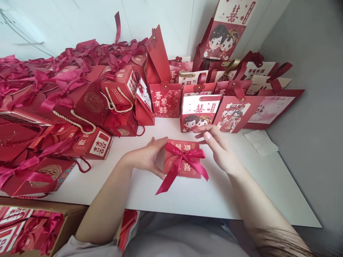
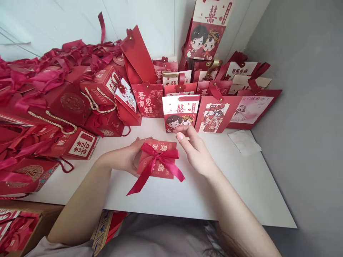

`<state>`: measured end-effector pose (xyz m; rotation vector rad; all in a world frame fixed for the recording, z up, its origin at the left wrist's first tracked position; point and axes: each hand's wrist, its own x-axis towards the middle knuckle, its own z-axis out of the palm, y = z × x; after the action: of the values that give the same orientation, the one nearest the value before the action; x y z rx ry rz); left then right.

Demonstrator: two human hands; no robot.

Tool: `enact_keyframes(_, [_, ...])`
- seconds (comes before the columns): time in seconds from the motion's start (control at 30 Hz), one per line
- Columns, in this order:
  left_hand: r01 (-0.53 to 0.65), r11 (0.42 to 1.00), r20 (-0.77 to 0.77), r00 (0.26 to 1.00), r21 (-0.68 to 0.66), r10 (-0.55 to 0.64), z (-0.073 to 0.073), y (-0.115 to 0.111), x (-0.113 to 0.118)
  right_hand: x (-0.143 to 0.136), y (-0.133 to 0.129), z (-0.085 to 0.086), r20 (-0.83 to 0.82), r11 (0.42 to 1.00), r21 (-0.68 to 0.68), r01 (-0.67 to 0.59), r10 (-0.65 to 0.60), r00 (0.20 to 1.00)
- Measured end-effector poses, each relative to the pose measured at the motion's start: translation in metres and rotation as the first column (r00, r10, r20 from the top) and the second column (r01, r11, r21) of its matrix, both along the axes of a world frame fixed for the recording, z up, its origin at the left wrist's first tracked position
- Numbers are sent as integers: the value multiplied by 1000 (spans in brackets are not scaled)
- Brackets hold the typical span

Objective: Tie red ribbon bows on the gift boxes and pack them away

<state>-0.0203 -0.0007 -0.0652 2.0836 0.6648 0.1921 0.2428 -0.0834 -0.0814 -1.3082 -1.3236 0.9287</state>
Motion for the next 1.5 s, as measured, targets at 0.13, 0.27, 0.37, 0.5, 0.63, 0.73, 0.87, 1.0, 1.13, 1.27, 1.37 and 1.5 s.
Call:
enact_keyframes(0.13, [15,1000,65,998,-25,-13,-4,-4,16,2,7,-12,-89,972,-213,-97,79,993])
enact_keyframes(0.27, [-35,998,273,961,-53,48,-14,-3,21,4,16,-17,-372,957,-261,-129,24,928])
enact_keyframes(0.37, [-66,990,395,912,-125,111,-32,3,24,8,23,-18,-483,914,-380,-141,-66,873])
enact_keyframes(0.5, [-14,971,468,874,-238,127,-56,17,24,12,26,-23,-558,888,-401,-225,-42,829])
enact_keyframes(0.63, [-42,945,503,839,-323,209,-63,30,21,9,25,-25,-505,933,-296,-204,28,863])
enact_keyframes(0.73, [-37,944,528,822,-328,216,-63,34,20,4,23,-23,-383,960,-234,-154,55,922])
enact_keyframes(0.87, [-44,946,540,812,-322,222,-64,29,24,2,19,-18,-268,985,-172,28,-74,961])
enact_keyframes(1.0, [-132,968,526,819,-213,228,-59,17,31,2,12,-7,-242,991,-85,101,-119,963])
enact_keyframes(1.13, [-204,973,540,810,-107,229,-51,8,37,3,5,4,-241,988,11,152,-145,960])
enact_keyframes(1.27, [-217,975,518,830,-41,207,-48,6,38,5,3,8,-257,982,37,184,-168,952])
enact_keyframes(1.37, [-179,983,506,844,-46,177,-48,6,37,3,3,9,-259,972,105,209,-176,950])
enact_keyframes(1.5, [-100,987,487,861,-127,150,-47,5,36,0,4,7,-244,944,214,251,-197,950])
